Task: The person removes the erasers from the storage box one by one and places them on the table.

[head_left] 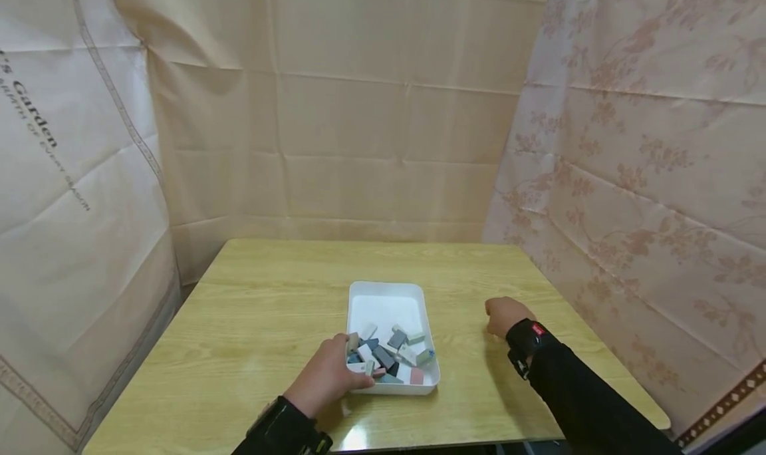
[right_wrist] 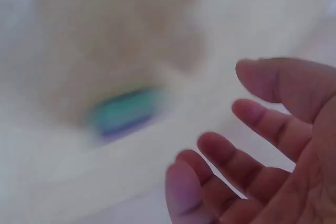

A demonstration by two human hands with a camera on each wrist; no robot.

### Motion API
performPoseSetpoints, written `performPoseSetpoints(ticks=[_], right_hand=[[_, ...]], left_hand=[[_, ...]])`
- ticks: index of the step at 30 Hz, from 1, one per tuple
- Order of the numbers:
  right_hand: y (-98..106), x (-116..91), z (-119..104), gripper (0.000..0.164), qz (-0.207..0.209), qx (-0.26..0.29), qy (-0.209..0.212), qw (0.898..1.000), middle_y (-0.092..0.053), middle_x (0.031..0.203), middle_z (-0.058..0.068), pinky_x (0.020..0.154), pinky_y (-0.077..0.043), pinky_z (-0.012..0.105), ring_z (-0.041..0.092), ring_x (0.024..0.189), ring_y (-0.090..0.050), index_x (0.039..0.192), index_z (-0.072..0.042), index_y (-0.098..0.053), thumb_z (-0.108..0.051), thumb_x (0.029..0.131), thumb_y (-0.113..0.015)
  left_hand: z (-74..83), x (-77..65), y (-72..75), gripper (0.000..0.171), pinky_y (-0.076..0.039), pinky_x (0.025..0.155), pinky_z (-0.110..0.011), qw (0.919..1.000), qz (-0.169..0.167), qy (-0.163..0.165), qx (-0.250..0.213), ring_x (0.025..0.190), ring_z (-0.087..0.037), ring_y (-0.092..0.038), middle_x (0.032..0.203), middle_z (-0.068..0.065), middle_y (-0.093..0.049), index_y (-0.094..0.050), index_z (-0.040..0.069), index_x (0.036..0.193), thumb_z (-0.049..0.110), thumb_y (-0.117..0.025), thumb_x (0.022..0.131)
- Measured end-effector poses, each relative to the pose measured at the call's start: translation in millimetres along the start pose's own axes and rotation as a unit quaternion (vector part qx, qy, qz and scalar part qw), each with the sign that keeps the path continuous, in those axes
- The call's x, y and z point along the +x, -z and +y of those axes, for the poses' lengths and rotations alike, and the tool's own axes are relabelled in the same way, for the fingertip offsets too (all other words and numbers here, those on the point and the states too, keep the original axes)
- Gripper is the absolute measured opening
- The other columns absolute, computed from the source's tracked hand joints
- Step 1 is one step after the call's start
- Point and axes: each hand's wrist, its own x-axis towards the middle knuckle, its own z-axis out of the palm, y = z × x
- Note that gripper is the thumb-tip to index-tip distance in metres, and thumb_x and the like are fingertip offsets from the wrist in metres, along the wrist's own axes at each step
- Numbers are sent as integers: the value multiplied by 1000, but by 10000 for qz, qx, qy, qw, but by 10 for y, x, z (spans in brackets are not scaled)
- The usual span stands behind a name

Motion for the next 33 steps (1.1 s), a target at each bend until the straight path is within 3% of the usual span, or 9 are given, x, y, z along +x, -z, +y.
performPoseSetpoints(ticks=[2,6,9,12,16,20,33], right_hand=[[146,-34,-334,19,-2,126,289,9995,-76,104,13,81,-57,49,27,89,-69,103,-4,-73,-7,85,-78],[341,-138,-1051,10,-171,349,1069,9935,-75,92,5,79,-54,43,21,80,-63,93,-9,-76,-6,84,-80],[326,-219,-1471,10,-340,259,1509,9876,-68,81,-3,74,-51,38,16,73,-55,84,-11,-76,-4,82,-82],[187,-239,-1710,13,-437,-199,1767,9831,-64,76,-7,71,-48,32,13,70,-52,82,-13,-75,-5,81,-85],[-59,-234,-1787,19,-467,-930,1798,9782,-58,69,-10,66,-44,28,11,65,-48,78,-18,-73,-13,76,-92],[-164,-271,-1786,22,-582,-1005,1632,9797,-57,68,-10,66,-44,28,11,65,-48,80,-18,-74,-16,74,-95],[-99,-446,-1900,17,-378,-1283,1375,9814,-60,68,-5,63,-42,27,12,63,-47,79,-14,-74,-16,79,-91]], left_hand=[[3,-11,-5,97,-53,102,-56,10000,13,-5,39,111,-29,-63,132,-22,-65,-57,-5,144,35,-102,67],[1,-33,-4,95,-54,99,-54,9999,38,-141,58,109,-28,-64,129,-22,-66,-57,-5,143,34,-101,69],[4,-33,14,90,-55,95,-51,9998,10,-204,41,104,-27,-63,124,-19,-68,-59,-5,140,33,-101,70],[12,-19,45,86,-55,90,-48,9998,-31,-202,4,99,-26,-62,118,-17,-67,-59,-5,137,31,-101,70],[-10,-25,42,86,-54,91,-48,9997,-117,-190,-25,99,-26,-61,118,-17,-66,-58,-5,136,31,-101,71],[-32,-50,22,89,-54,92,-48,9998,-130,-130,47,100,-26,-60,122,-19,-65,-57,-6,138,32,-101,71],[-40,-39,21,90,-53,87,-46,9996,-34,-160,221,97,-27,-59,119,-19,-63,-57,-7,137,34,-101,70]])
